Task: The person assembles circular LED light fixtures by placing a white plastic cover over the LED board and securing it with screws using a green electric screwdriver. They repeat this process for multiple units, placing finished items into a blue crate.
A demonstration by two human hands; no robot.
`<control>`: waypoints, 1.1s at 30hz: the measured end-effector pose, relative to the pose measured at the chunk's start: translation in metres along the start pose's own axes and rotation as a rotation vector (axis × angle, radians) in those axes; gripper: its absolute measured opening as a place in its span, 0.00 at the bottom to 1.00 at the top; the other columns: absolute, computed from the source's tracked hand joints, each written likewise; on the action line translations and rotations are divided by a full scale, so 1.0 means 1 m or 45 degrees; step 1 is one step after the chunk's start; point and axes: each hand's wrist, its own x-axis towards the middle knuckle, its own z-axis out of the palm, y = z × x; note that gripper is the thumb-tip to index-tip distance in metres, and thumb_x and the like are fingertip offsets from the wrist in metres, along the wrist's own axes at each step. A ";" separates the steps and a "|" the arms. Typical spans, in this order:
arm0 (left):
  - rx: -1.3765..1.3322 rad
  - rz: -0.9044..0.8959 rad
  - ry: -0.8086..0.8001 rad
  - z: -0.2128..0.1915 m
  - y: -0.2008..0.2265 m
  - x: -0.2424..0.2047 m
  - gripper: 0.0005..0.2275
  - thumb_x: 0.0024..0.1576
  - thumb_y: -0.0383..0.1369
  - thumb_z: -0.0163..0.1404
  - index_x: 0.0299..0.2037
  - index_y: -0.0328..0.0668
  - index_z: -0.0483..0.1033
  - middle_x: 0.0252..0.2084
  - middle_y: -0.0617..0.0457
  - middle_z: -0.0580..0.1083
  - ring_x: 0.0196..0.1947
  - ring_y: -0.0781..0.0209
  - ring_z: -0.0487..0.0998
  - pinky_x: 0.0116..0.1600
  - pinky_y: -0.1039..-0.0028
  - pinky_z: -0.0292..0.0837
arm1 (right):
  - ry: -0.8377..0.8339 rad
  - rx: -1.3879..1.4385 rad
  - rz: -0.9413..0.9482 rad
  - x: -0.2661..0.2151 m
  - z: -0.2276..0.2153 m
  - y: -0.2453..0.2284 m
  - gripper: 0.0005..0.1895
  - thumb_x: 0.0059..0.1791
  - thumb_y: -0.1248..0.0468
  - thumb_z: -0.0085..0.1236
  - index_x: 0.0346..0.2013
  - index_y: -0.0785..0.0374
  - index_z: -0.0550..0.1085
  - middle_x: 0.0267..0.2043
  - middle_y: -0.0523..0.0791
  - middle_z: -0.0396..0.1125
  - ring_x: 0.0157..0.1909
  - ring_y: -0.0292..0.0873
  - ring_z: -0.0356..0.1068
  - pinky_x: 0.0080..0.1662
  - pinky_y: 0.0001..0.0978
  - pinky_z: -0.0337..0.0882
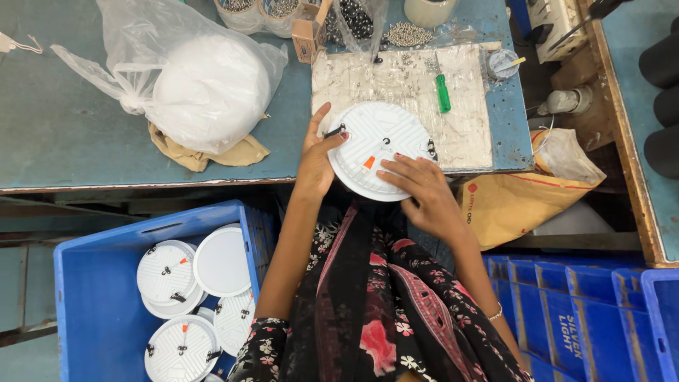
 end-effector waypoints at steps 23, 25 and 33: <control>1.173 0.809 0.085 0.007 -0.020 0.016 0.18 0.60 0.21 0.53 0.61 0.38 0.67 0.60 0.41 0.74 0.64 0.50 0.74 0.69 0.64 0.66 | 0.528 0.414 0.440 0.059 0.047 0.047 0.09 0.49 0.79 0.54 0.39 0.68 0.78 0.39 0.48 0.75 0.39 0.43 0.75 0.43 0.31 0.71; 1.253 0.838 0.100 0.008 -0.020 0.016 0.16 0.60 0.21 0.51 0.59 0.38 0.69 0.62 0.40 0.73 0.67 0.47 0.72 0.71 0.63 0.65 | 0.510 0.397 0.433 0.058 0.048 0.048 0.09 0.49 0.78 0.54 0.40 0.67 0.78 0.39 0.48 0.75 0.40 0.43 0.76 0.44 0.32 0.72; 1.980 1.085 0.294 0.028 -0.019 0.011 0.08 0.58 0.22 0.50 0.44 0.43 0.78 0.72 0.37 0.58 0.75 0.32 0.52 0.75 0.40 0.40 | 0.333 -0.096 0.217 0.030 0.045 0.021 0.16 0.48 0.74 0.58 0.50 0.63 0.79 0.52 0.48 0.73 0.58 0.53 0.70 0.58 0.44 0.68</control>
